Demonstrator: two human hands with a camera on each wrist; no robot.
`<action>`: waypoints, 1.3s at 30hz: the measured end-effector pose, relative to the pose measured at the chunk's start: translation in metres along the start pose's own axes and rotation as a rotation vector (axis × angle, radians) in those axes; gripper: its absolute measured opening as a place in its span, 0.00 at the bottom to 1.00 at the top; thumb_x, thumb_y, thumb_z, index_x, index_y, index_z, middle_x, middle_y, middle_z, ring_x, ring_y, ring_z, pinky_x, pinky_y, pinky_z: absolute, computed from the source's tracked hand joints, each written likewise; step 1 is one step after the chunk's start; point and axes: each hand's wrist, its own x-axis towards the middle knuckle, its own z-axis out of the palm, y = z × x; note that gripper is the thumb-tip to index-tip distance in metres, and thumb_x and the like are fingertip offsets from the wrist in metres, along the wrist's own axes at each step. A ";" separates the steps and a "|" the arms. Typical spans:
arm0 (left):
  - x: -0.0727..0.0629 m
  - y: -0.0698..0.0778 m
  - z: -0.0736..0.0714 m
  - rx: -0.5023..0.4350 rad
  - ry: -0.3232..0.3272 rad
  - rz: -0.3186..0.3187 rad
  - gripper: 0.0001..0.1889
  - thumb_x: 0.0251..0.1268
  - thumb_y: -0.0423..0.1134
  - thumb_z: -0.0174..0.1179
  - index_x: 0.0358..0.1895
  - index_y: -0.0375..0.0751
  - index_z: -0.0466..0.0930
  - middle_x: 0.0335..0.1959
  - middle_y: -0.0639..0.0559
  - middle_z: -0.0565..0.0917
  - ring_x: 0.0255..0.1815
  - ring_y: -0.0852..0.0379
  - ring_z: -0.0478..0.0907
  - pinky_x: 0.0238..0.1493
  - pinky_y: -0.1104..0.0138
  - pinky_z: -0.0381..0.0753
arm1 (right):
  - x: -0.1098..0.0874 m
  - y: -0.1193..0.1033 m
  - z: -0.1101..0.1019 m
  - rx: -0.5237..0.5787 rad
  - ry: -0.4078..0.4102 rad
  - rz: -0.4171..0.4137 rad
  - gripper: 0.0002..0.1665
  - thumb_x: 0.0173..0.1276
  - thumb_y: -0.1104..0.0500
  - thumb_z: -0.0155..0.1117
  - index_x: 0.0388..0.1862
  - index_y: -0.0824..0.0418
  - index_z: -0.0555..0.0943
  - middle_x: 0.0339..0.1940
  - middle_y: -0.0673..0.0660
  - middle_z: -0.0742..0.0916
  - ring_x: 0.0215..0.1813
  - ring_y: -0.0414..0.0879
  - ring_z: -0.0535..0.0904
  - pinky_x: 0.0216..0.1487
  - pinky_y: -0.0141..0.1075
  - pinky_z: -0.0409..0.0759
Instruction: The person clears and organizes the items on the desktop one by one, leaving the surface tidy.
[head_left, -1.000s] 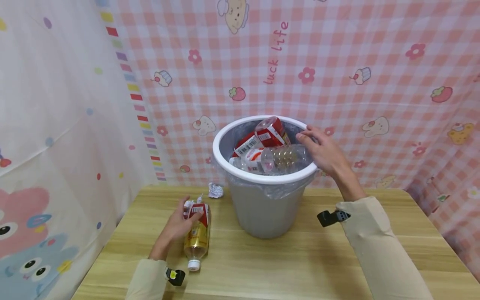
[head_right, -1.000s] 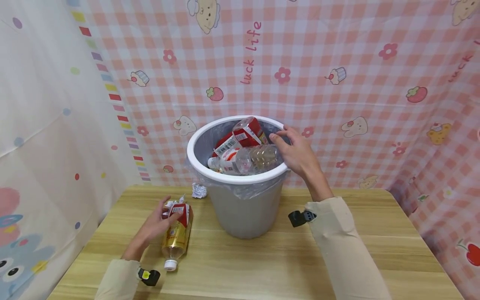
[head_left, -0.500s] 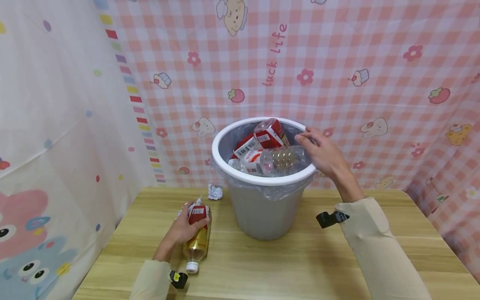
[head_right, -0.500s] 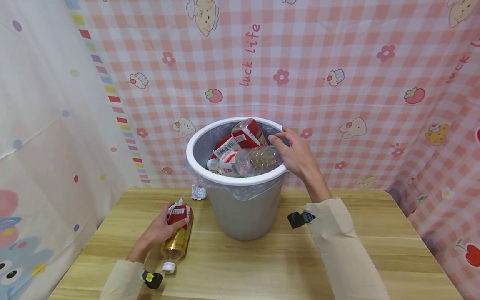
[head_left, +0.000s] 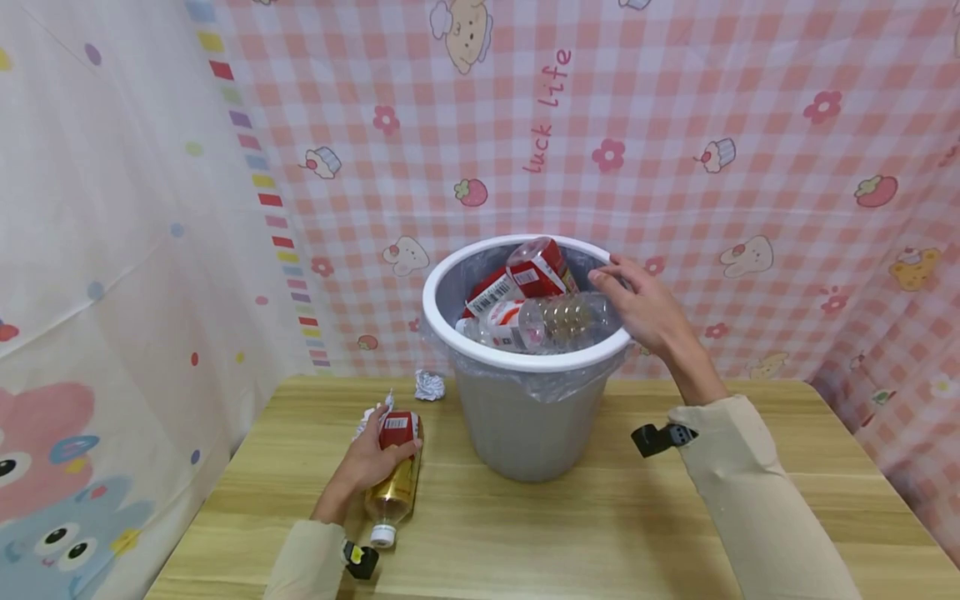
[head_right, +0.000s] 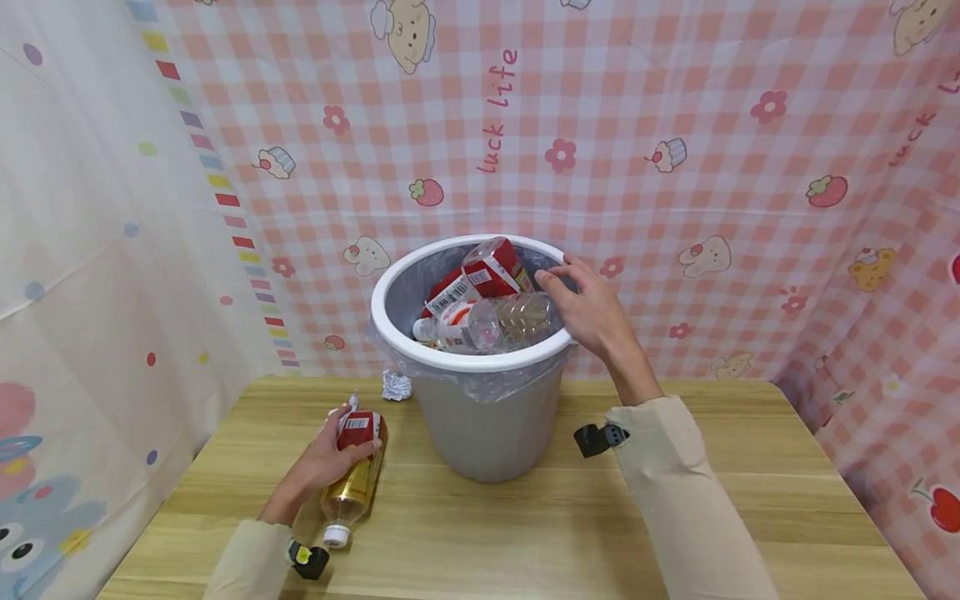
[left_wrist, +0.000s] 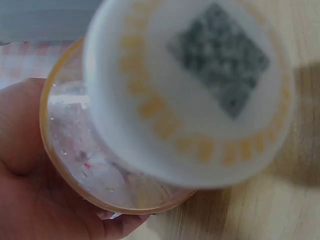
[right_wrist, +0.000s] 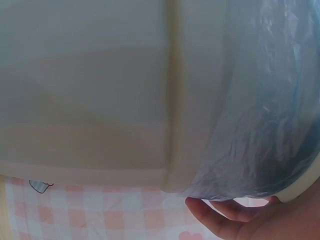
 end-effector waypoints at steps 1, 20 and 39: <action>0.000 0.000 0.000 -0.001 -0.002 -0.003 0.47 0.63 0.48 0.66 0.78 0.38 0.46 0.68 0.27 0.68 0.64 0.35 0.71 0.64 0.45 0.70 | 0.000 0.000 0.000 0.001 0.002 -0.001 0.42 0.71 0.29 0.47 0.68 0.59 0.73 0.82 0.56 0.57 0.80 0.62 0.48 0.74 0.64 0.45; -0.003 0.002 -0.001 -0.016 0.000 -0.013 0.45 0.65 0.49 0.64 0.78 0.42 0.48 0.70 0.28 0.65 0.66 0.31 0.68 0.64 0.43 0.69 | 0.000 -0.001 0.000 -0.001 0.006 0.009 0.41 0.72 0.31 0.48 0.68 0.60 0.74 0.82 0.56 0.57 0.81 0.61 0.46 0.74 0.64 0.43; -0.004 0.003 -0.002 0.000 0.034 -0.033 0.42 0.67 0.50 0.61 0.77 0.42 0.49 0.70 0.26 0.65 0.67 0.30 0.68 0.63 0.41 0.69 | 0.000 0.000 0.000 -0.009 0.011 -0.001 0.42 0.72 0.31 0.48 0.67 0.61 0.74 0.81 0.56 0.57 0.81 0.61 0.47 0.75 0.62 0.43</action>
